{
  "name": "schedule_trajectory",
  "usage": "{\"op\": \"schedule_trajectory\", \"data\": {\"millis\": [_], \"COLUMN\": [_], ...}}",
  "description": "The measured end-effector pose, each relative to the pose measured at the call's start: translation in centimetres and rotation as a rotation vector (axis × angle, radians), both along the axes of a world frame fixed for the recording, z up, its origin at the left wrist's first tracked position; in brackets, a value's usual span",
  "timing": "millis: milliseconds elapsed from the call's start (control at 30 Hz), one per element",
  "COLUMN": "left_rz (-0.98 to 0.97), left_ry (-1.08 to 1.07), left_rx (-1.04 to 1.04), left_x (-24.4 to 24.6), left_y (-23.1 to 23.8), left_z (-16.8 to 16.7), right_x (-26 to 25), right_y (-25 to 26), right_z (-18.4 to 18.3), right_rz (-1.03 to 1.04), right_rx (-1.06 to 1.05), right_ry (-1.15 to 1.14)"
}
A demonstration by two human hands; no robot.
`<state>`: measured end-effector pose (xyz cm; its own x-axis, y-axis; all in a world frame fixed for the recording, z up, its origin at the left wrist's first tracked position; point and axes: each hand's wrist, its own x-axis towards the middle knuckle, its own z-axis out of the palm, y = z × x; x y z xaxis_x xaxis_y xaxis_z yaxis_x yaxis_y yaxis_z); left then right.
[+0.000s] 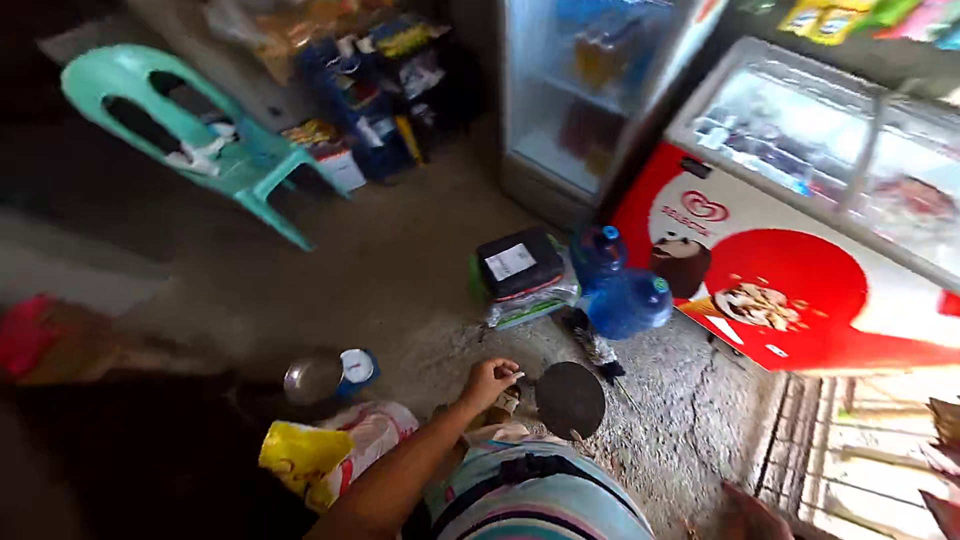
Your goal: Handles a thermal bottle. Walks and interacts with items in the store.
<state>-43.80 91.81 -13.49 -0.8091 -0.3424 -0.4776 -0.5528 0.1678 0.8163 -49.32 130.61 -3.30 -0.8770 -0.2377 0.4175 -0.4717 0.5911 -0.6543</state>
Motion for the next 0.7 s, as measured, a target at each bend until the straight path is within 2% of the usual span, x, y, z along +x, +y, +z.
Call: {"op": "schedule_trajectory", "data": {"millis": [100,233,467,600,700], "left_rz": [0.159,0.297,0.499,0.511,0.587], "left_ry": [-0.021,0.006,-0.054,-0.112,-0.183], "left_rx": [-0.053,-0.076,-0.004,0.015,0.072], "left_x": [1.7,3.5,7.0,8.3,8.4], "left_y": [-5.9,-9.7,-10.2,-10.6,-11.4], "left_z": [-0.3,-0.9,-3.8,-6.8,-7.3], "right_x": [-2.9,-4.5,-7.2,-7.6,-6.6], "right_y": [-7.7,-13.3,-15.9,-16.2,-16.3], "right_z": [0.5,0.8,-0.2,-1.7,-1.3], "right_rz": [0.234,0.374,0.568,0.55,0.558], "right_rx": [0.225,0.252,0.382,0.372,0.376], "right_ry": [0.05,0.017,-0.132,-0.103,-0.187]}}
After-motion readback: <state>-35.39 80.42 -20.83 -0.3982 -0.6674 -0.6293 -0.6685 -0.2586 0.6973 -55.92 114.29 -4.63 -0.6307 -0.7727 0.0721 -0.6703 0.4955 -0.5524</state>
